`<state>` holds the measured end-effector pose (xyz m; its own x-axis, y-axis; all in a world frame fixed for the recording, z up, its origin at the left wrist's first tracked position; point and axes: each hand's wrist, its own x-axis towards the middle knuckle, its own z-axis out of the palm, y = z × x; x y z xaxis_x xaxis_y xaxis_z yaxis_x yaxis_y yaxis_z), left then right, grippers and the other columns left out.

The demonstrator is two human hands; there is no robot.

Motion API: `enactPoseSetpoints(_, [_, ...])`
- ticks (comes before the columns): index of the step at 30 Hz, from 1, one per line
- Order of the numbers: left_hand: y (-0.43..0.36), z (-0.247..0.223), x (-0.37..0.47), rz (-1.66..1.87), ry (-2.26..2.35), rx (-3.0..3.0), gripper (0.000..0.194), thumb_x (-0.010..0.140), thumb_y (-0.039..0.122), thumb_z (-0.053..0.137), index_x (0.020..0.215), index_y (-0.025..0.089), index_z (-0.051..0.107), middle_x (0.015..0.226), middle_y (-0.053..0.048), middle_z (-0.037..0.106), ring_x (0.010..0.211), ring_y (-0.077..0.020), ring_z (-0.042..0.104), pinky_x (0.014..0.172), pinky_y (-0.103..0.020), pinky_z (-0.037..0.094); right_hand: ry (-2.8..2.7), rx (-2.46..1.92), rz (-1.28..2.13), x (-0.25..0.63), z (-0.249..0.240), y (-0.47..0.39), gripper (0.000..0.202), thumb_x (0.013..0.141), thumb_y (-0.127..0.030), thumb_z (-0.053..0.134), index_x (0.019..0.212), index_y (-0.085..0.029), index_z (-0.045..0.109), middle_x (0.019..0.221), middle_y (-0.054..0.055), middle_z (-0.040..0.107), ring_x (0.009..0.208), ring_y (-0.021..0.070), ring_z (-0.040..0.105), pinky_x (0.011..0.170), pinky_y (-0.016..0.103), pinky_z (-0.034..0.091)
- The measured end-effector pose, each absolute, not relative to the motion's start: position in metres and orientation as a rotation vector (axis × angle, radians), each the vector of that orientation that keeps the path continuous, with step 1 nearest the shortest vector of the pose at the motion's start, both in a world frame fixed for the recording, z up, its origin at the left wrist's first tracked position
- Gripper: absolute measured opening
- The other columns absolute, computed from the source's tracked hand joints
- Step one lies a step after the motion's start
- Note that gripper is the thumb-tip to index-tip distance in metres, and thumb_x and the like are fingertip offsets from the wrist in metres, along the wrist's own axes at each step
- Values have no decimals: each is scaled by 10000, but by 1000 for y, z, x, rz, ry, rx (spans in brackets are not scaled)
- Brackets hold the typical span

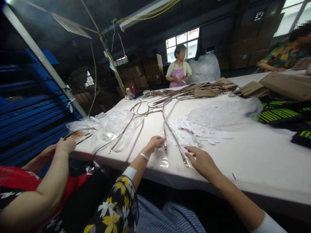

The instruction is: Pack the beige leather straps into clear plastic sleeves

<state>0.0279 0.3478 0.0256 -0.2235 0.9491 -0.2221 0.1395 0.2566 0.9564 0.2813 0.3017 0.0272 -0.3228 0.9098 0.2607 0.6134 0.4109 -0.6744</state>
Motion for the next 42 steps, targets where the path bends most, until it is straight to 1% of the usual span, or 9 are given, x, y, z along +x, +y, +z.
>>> enactPoseSetpoints(4, [341, 48, 14, 1170, 1319, 895, 200, 847, 294, 661, 793, 102, 645, 866, -122, 708, 773, -153, 667, 748, -275, 534, -1828, -1149, 1139, 259, 19, 299, 381, 850, -464, 587, 1091, -207, 731, 1123, 90, 727, 1056, 283, 666, 904, 392, 549])
enactPoseSetpoints(9, [313, 58, 15, 1256, 1122, 791, 88, 800, 156, 711, 844, 88, 676, 905, -116, 703, 778, -124, 654, 759, -234, 527, -1526, -931, 1590, 213, 10, 294, 548, 827, -583, 604, 1122, -133, 709, 1151, 177, 699, 1079, 290, 658, 925, 423, 548])
enactPoseSetpoints(16, [268, 49, 28, 1349, 990, 706, 229, 719, 169, 794, 915, 100, 696, 985, -109, 706, 834, -133, 663, 715, -211, 525, -1586, -839, 1667, 182, 19, 272, 510, 760, -573, 679, 1028, -142, 725, 925, 110, 752, 892, 246, 706, 859, 385, 550])
enactPoseSetpoints(22, [247, 46, 25, 1356, 950, 597, 163, 754, 181, 772, 866, 92, 694, 980, -124, 713, 838, -146, 683, 763, -237, 558, -1820, -827, 1498, 187, 24, 238, 359, 874, -464, 562, 725, -160, 683, 632, 3, 649, 617, 147, 596, 639, 258, 459])
enactPoseSetpoints(30, [245, 58, 5, 1405, 985, 511, 88, 841, 142, 675, 842, 61, 709, 774, -81, 692, 597, -65, 621, 559, -134, 526, -2106, -770, 1395, 193, 3, 194, 321, 879, -333, 523, 663, -174, 699, 639, 4, 657, 642, 168, 599, 633, 260, 419])
enactPoseSetpoints(33, [231, 70, -6, 1494, 978, 492, 64, 835, 123, 679, 887, 99, 708, 807, -50, 691, 579, -39, 602, 531, -107, 507, -2050, -799, 1448, 192, 1, 195, 336, 872, -352, 532, 663, -161, 714, 628, 6, 660, 642, 177, 606, 627, 269, 428])
enactPoseSetpoints(37, [206, 92, -19, 1653, 976, 463, 133, 791, 134, 730, 922, 148, 711, 887, -35, 695, 612, -44, 620, 551, -120, 527, -1887, -697, 1715, 180, 8, 205, 328, 846, -445, 611, 943, -169, 757, 868, 40, 744, 866, 237, 670, 807, 324, 490])
enactPoseSetpoints(40, [182, 104, -22, 1700, 1019, 507, 212, 703, 182, 812, 896, 166, 725, 852, -25, 681, 607, -53, 608, 541, -127, 519, -1466, -669, 1998, 164, 19, 229, 542, 850, -540, 608, 1237, -162, 626, 1135, 117, 709, 1071, 263, 648, 970, 391, 470])
enactPoseSetpoints(42, [162, 107, -23, 1694, 1047, 573, 284, 643, 246, 855, 892, 178, 736, 814, -20, 658, 572, -48, 568, 504, -127, 490, -1086, -683, 2112, 156, 27, 257, 594, 884, -551, 564, 1278, -106, 558, 1205, 181, 666, 1092, 256, 650, 991, 391, 481])
